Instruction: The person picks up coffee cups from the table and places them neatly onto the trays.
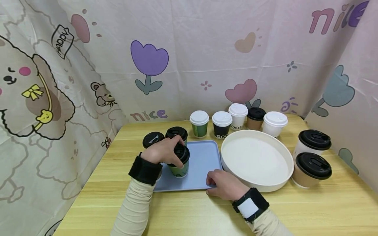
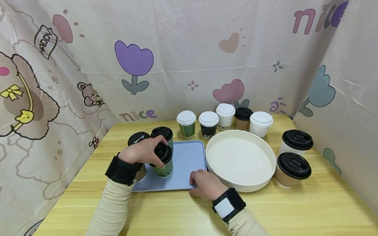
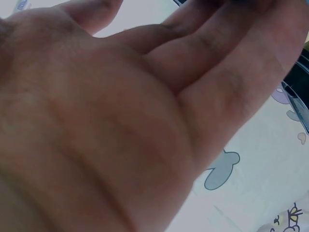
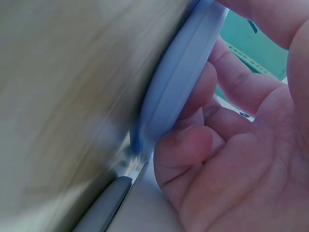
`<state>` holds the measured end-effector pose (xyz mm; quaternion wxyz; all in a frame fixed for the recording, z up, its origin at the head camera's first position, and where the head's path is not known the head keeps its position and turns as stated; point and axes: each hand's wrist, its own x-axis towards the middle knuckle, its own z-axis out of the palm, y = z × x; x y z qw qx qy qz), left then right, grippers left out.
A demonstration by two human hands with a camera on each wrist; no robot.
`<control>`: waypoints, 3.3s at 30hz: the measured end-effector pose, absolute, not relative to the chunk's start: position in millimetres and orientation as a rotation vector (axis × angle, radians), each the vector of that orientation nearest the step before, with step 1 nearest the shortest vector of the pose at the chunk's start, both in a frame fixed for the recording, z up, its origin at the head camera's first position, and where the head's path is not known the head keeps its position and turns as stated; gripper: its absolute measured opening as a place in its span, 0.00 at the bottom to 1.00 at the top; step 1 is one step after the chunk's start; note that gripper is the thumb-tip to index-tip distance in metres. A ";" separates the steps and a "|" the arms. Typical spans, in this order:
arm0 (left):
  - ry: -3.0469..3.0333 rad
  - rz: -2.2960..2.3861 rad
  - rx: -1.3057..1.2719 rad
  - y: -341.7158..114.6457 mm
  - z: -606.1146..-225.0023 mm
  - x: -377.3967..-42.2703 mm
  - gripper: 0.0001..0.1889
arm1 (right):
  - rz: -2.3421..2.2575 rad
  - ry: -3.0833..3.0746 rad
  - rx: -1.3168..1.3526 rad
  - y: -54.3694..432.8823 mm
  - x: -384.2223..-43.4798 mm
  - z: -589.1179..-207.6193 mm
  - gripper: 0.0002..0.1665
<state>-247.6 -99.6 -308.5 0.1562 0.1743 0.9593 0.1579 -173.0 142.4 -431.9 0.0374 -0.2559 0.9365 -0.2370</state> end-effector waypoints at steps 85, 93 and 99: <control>2.803 -0.041 0.494 -28.4 -230.3 -336.4 0.31 | -0.730 2.885 -0.773 140.3 -172.6 -434.5 0.13; 2.775 -0.064 0.536 -20.3 -237.1 -351.5 0.43 | -0.731 2.879 -0.773 139.0 -172.8 -434.8 0.13; 2.750 -0.024 0.522 -15.9 -239.9 -357.4 0.48 | -0.734 2.870 -0.767 138.2 -173.4 -434.5 0.13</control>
